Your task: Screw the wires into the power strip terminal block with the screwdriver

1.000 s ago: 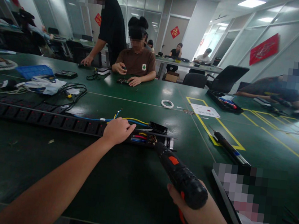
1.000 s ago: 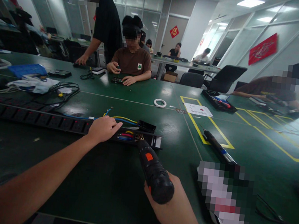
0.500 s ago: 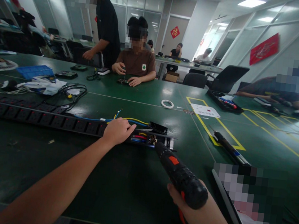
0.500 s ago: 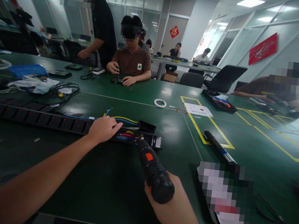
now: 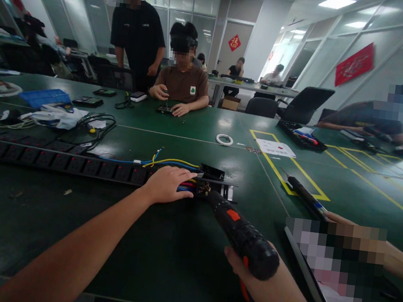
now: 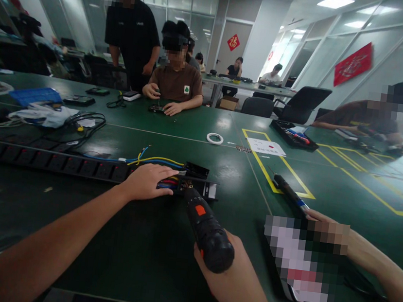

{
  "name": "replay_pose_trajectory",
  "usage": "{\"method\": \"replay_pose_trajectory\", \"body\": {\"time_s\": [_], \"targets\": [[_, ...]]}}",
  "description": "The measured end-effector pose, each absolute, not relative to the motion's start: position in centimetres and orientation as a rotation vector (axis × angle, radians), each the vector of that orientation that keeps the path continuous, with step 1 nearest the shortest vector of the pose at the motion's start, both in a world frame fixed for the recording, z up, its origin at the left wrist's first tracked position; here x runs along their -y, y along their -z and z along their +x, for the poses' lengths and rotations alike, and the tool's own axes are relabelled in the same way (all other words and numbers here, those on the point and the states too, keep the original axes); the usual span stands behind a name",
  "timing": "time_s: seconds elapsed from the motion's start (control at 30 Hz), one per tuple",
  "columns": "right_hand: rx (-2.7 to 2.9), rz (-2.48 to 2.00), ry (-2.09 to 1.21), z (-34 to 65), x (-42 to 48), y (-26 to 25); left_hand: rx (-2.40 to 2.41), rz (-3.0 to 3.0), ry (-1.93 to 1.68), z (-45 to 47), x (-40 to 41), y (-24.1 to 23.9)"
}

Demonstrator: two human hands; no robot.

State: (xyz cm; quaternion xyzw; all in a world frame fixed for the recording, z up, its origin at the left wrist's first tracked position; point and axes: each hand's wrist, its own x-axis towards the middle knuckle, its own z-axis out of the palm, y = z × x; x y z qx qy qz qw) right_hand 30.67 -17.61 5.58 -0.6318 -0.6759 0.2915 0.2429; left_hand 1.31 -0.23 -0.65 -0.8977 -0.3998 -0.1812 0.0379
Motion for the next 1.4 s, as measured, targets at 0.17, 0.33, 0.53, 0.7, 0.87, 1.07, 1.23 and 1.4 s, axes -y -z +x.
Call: {"method": "replay_pose_trajectory", "body": {"time_s": [0.17,0.33,0.53,0.7,0.87,1.07,1.23,1.4], "targets": [[1.804,-1.733,-0.808,30.49,17.6,-5.6,1.098,-2.782,0.485,0.86,-0.14,1.0],[1.821,-1.719,-0.798,30.5,17.52,-5.66,1.065,-2.782,0.49,0.78,-0.46,1.22],[1.74,-1.726,-0.778,29.95,18.0,-6.07,1.099,-2.793,0.501,0.91,-0.35,1.16],[1.74,-1.738,-0.787,29.79,18.07,-6.06,1.125,-2.806,0.532,0.95,-0.31,1.14],[1.751,-1.73,-0.783,29.86,18.04,-5.95,1.153,-2.812,0.52,1.05,-0.17,0.88],[1.758,-1.722,-0.805,30.05,17.77,-6.03,1.153,-2.808,0.518,1.18,-0.13,0.79],[1.749,-1.723,-0.793,29.89,17.81,-6.19,1.143,-2.812,0.528,1.17,-0.16,0.8],[1.767,-1.713,-0.806,30.03,17.8,-6.01,1.152,-2.814,0.535,1.11,-0.23,0.97]]}}
